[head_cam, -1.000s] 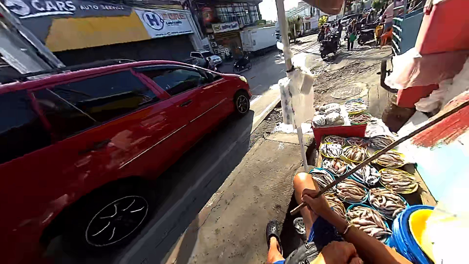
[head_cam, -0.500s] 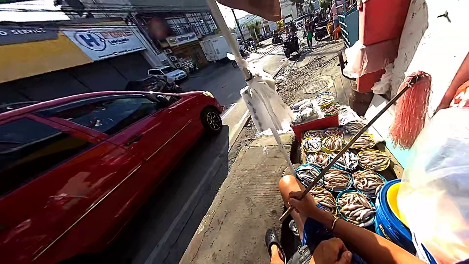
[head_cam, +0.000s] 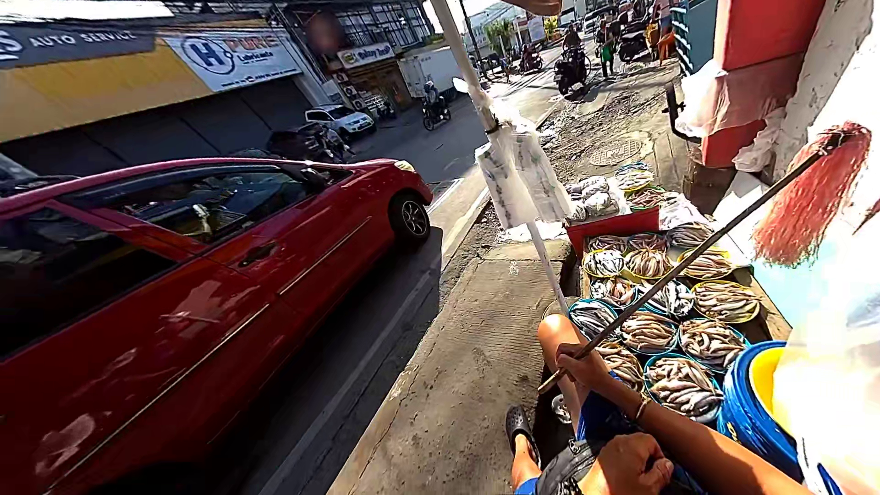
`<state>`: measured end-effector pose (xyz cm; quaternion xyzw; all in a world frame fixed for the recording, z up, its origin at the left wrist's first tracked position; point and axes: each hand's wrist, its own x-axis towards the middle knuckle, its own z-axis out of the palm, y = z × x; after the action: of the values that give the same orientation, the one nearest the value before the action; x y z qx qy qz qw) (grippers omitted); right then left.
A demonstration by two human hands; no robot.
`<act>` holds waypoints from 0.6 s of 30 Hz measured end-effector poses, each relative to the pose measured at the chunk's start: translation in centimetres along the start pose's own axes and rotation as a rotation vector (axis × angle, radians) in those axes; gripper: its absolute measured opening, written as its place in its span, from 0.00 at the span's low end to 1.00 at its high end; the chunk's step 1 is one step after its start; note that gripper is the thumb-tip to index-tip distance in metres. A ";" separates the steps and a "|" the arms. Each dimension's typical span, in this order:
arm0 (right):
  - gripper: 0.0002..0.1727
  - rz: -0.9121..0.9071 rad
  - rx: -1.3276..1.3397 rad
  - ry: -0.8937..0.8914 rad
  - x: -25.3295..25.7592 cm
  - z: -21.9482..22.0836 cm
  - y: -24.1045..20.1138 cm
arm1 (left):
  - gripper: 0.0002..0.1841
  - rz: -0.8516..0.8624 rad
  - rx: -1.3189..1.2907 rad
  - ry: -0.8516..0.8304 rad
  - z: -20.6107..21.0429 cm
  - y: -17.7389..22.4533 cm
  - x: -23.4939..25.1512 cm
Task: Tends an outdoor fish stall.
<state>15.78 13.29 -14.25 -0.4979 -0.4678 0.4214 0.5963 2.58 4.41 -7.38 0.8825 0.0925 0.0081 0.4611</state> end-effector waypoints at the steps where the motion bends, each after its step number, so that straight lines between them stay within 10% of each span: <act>1: 0.11 0.009 -0.010 -0.001 0.0 -0.1 -0.1 | 0.16 0.008 -0.004 0.001 0.1 -0.1 0.1; 18: 0.11 -0.011 -0.035 0.009 -0.2 0.4 -0.1 | 0.15 -0.002 0.011 0.029 -0.3 1.6 -0.4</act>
<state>15.38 13.11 -14.19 -0.5074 -0.4752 0.4076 0.5920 2.40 3.67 -5.87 0.8846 0.1003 0.0198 0.4550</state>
